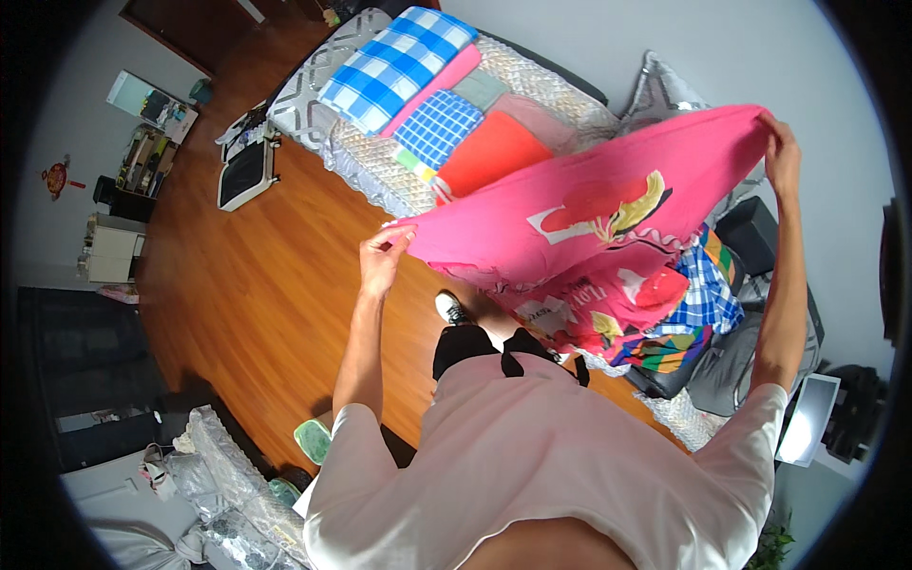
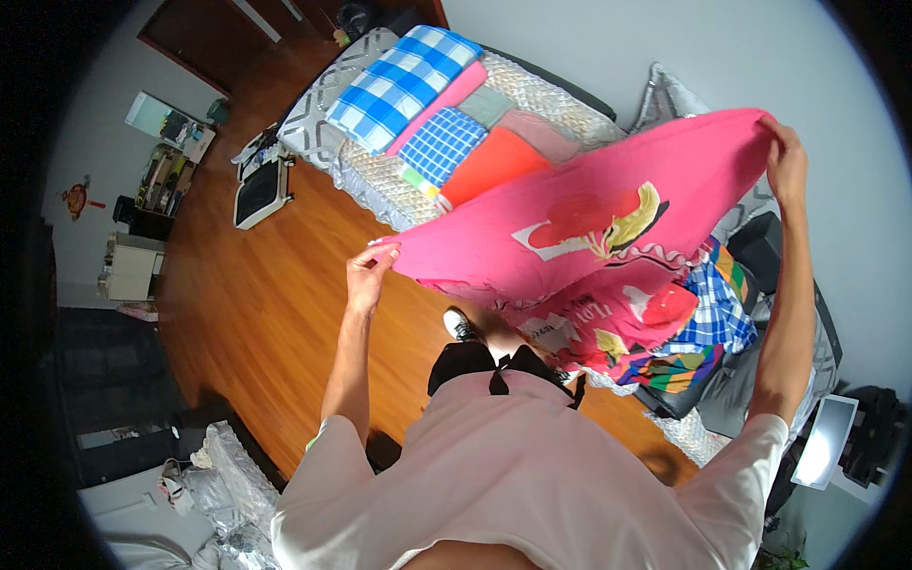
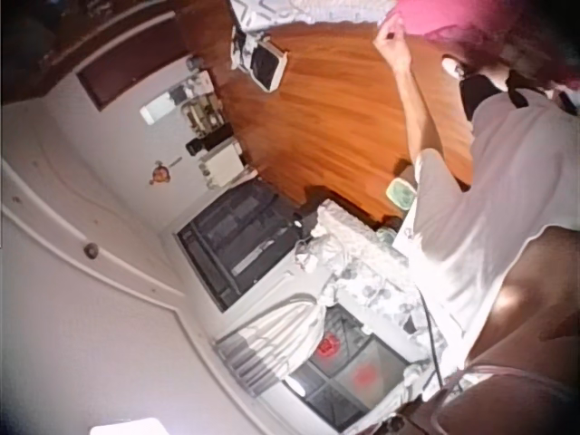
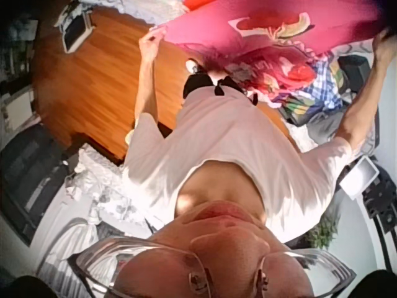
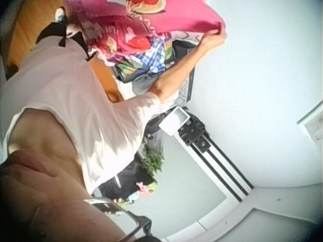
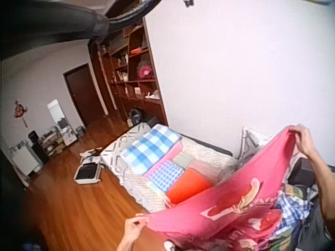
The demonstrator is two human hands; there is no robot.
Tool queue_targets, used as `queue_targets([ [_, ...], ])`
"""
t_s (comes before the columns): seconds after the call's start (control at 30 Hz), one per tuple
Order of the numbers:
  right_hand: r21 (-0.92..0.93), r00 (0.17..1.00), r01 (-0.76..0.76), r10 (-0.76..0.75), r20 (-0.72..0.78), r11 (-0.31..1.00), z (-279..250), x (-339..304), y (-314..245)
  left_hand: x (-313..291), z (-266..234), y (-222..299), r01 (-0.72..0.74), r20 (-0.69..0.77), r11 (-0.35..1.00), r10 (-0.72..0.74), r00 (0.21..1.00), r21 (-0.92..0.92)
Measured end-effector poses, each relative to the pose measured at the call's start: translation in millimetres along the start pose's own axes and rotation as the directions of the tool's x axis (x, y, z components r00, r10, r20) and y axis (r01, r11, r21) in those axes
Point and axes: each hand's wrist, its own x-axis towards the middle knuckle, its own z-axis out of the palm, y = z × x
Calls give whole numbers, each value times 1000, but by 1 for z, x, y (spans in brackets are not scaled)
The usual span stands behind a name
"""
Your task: The person folds a blue checkered cloth and a pink patterned cloth on a bed, smoothing and aligning each piece before stacking them. The person handles the cloths by hand, folding them into compact rectangles and placing them on the bed.
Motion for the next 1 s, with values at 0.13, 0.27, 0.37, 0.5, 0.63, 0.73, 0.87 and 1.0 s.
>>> queue_targets([
  [0.13, 14, 998, 38, -37, -56, 999, 54, 64, -94, 54, -72, -9, -14, -81, 1000, 14, 997, 6],
  [0.27, -33, 990, 41, -45, -135, 999, 107, 132, -147, 99, -115, -25, -22, -87, 1000, 22, 996, 2],
  [0.37, -45, 972, 98, -105, -212, 994, 156, 197, -185, 147, -146, -35, -30, -123, 1000, 29, 992, -3],
  [0.5, -135, 928, 200, -232, -290, 970, 217, 282, -255, 214, -190, -42, 29, -143, 999, -31, 989, -16],
  [0.63, 524, 871, 387, -114, -477, 759, 285, 340, -372, 296, -228, -57, -131, -180, 991, 130, 975, 9],
  [0.73, -36, 743, 460, -406, -532, 887, 339, 396, -380, 356, -264, -60, -82, -171, 993, 95, 981, 84],
  [0.87, 110, 876, 355, -289, -387, 928, 471, 470, -431, 438, -331, -68, 14, -237, 995, 11, 971, 102],
  [1.0, 84, 922, 311, -279, -269, 947, 559, 532, -433, 548, -334, -102, 48, -236, 996, -30, 971, 69],
])
